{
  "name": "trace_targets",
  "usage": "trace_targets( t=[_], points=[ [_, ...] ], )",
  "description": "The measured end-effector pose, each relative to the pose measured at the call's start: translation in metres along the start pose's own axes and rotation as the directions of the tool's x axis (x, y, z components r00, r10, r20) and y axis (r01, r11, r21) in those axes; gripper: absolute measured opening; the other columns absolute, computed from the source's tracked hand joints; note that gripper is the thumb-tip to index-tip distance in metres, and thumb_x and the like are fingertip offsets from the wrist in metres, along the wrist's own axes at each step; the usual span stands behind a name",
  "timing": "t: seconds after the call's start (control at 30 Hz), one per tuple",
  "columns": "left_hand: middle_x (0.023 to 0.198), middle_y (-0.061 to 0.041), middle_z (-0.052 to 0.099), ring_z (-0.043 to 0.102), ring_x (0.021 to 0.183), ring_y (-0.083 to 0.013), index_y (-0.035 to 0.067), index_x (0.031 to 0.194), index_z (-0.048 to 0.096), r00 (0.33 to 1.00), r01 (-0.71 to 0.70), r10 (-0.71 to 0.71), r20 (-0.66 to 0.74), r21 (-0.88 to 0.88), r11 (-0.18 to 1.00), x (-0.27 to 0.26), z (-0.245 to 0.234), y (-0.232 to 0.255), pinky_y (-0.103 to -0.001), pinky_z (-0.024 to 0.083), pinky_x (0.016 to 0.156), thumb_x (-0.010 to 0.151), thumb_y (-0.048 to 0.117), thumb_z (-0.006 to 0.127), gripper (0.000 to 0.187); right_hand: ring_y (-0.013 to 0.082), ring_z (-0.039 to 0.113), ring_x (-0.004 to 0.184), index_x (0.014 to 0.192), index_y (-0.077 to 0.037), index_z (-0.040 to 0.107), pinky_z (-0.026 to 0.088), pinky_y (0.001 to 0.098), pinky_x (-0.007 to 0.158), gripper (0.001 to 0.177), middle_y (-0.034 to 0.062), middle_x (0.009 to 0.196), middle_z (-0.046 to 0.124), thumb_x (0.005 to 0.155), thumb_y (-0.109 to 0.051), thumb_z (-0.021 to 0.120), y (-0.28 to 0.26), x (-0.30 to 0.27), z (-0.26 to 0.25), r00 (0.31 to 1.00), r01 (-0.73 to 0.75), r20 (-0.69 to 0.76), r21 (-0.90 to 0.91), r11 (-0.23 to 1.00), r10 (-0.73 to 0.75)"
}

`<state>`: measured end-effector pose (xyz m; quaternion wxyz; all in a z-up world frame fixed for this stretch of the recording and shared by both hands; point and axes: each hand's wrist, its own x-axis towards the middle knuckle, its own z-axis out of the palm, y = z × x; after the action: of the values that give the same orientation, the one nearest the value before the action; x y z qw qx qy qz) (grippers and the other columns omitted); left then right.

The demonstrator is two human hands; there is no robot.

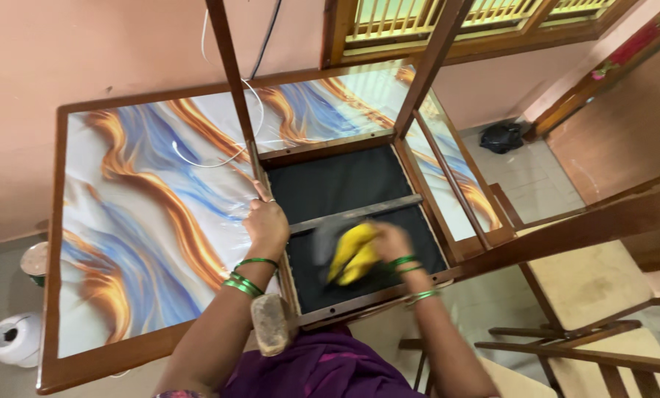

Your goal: The person wipes the wooden frame and seat of a chair with a yellow cloth. They then wipe the glass tabletop and the underside of the chair while it is inverted on the table.

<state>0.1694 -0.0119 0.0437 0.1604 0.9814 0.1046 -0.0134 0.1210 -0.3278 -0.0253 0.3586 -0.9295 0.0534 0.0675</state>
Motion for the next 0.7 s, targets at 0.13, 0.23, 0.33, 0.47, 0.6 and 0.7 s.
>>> trace_targets(
  t=[0.13,0.23,0.33,0.47,0.6,0.7],
  points=[
    [0.121,-0.03,0.059,0.067,0.104,-0.0429,-0.006,0.161,0.005,1.0,0.003,-0.003,-0.018,0.025,1.0,0.007,0.007,0.001,-0.057,0.055,0.085,0.098,0.014,0.048,0.08,0.0402,0.069,0.109,0.126,-0.014,0.072,0.056,0.0472,0.093,0.045,0.0203,0.12,0.073,0.083,-0.009,0.061,0.062,0.01,-0.064,0.889,-0.036,-0.453,-0.23,0.972,-0.074],
    [0.122,-0.032,0.058,0.067,0.104,-0.0433,-0.007,0.161,0.005,1.0,0.007,-0.006,-0.021,0.073,0.997,0.01,0.015,0.001,-0.058,0.054,0.085,0.098,0.016,0.048,0.079,0.0415,0.066,0.116,0.134,-0.018,0.069,0.053,0.0476,0.098,0.046,0.0223,0.126,0.069,0.088,-0.014,0.064,0.064,0.012,-0.046,0.883,-0.418,-0.303,-0.162,0.894,0.358],
    [0.123,-0.032,0.058,0.067,0.106,-0.0429,-0.008,0.161,0.005,1.0,0.017,-0.015,-0.019,0.08,0.997,0.013,0.018,0.002,-0.059,0.054,0.086,0.098,0.015,0.048,0.079,0.0454,0.054,0.125,0.138,-0.027,0.058,0.05,0.0538,0.094,0.055,0.016,0.14,0.054,0.084,-0.019,0.065,0.022,0.009,0.025,0.945,-0.319,-0.254,-0.567,0.759,0.208],
    [0.124,-0.034,0.058,0.068,0.106,-0.0427,-0.008,0.159,0.005,1.0,-0.003,0.005,-0.026,0.099,0.995,0.011,0.015,0.003,-0.059,0.054,0.086,0.097,0.018,0.05,0.081,0.0402,0.064,0.111,0.113,-0.001,0.071,0.054,0.0476,0.094,0.038,0.0217,0.118,0.067,0.077,-0.009,0.068,-0.047,-0.023,0.128,0.985,0.17,0.065,-0.541,0.824,-0.161],
    [0.124,-0.032,0.057,0.067,0.106,-0.0441,-0.008,0.16,0.002,1.0,-0.006,0.006,-0.007,0.016,1.0,0.005,0.003,0.002,-0.059,0.054,0.087,0.097,0.016,0.05,0.083,0.0291,0.072,0.095,0.116,-0.012,0.074,0.059,0.0416,0.084,0.047,0.012,0.106,0.077,0.071,-0.001,0.063,-0.058,-0.024,0.143,0.921,0.276,0.227,0.192,0.942,-0.316],
    [0.126,-0.033,0.056,0.067,0.106,-0.0437,-0.009,0.159,0.0,0.999,-0.016,0.017,0.03,-0.021,1.0,0.001,-0.004,0.001,-0.057,0.055,0.087,0.093,0.014,0.053,0.087,0.0186,0.077,0.089,0.109,-0.006,0.078,0.063,0.0338,0.08,0.038,0.0104,0.099,0.081,0.081,-0.001,0.053,-0.019,0.01,0.069,0.996,0.091,-0.056,0.463,0.882,-0.073]
  ],
)
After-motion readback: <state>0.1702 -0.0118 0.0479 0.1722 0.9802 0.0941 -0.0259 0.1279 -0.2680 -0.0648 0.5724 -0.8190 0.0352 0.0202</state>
